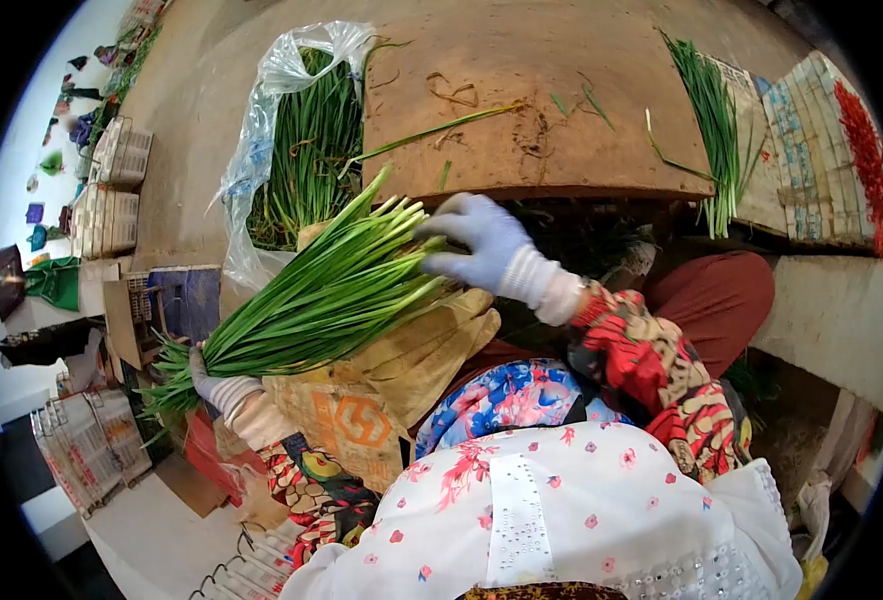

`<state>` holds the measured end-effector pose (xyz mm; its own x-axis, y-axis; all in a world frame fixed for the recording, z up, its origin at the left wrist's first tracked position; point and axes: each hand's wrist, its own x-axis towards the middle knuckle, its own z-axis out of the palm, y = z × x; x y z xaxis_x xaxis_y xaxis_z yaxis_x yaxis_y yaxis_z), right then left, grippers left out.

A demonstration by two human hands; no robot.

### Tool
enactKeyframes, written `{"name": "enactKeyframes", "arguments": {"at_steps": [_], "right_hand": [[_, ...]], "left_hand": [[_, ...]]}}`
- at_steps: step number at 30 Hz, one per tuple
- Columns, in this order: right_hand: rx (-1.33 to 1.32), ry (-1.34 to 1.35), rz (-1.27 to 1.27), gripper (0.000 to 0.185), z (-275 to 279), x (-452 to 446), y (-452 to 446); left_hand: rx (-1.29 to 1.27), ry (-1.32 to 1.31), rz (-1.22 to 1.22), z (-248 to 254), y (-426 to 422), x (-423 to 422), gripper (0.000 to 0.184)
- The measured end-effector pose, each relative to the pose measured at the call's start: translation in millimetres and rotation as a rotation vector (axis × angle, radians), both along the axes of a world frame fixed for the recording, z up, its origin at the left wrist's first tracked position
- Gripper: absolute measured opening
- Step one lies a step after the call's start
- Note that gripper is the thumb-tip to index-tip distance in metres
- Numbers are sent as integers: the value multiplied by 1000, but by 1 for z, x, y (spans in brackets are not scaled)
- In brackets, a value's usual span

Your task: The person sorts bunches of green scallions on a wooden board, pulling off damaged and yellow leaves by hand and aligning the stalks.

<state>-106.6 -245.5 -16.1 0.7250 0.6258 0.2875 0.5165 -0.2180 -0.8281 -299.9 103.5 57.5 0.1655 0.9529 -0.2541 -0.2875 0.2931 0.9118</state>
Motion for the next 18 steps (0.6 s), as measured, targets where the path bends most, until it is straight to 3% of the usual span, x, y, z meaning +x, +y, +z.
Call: {"name": "enactKeyframes", "arguments": {"at_steps": [1,3,5,8,12,14,15,17,18], "right_hand": [[57,-13,0,26,-3,-1,12],[343,902,-25,22,-2,0,22],[696,1193,-116,21,-4,8,15],[941,1005,-7,23,-23,18,-16],[752,1115,50,26,-55,20,-47],[329,685,-88,27,-33,3,-40],[288,758,63,50,-31,-1,-37],[131,439,157,75,-42,-15,-27],[66,551,226,91,-48,-19,-20]], "left_hand": [[-9,23,0,-2,0,-1,13],[-31,77,1,-6,1,-5,16],[-95,198,-26,-8,4,-8,23],[-123,192,-17,-38,32,-23,33],[-245,291,-63,-44,40,-24,35],[-180,202,-47,-46,29,-25,39],[-177,198,-41,-45,23,-22,39],[-165,217,20,-38,15,-16,43],[-159,220,19,-42,22,-21,43]]}}
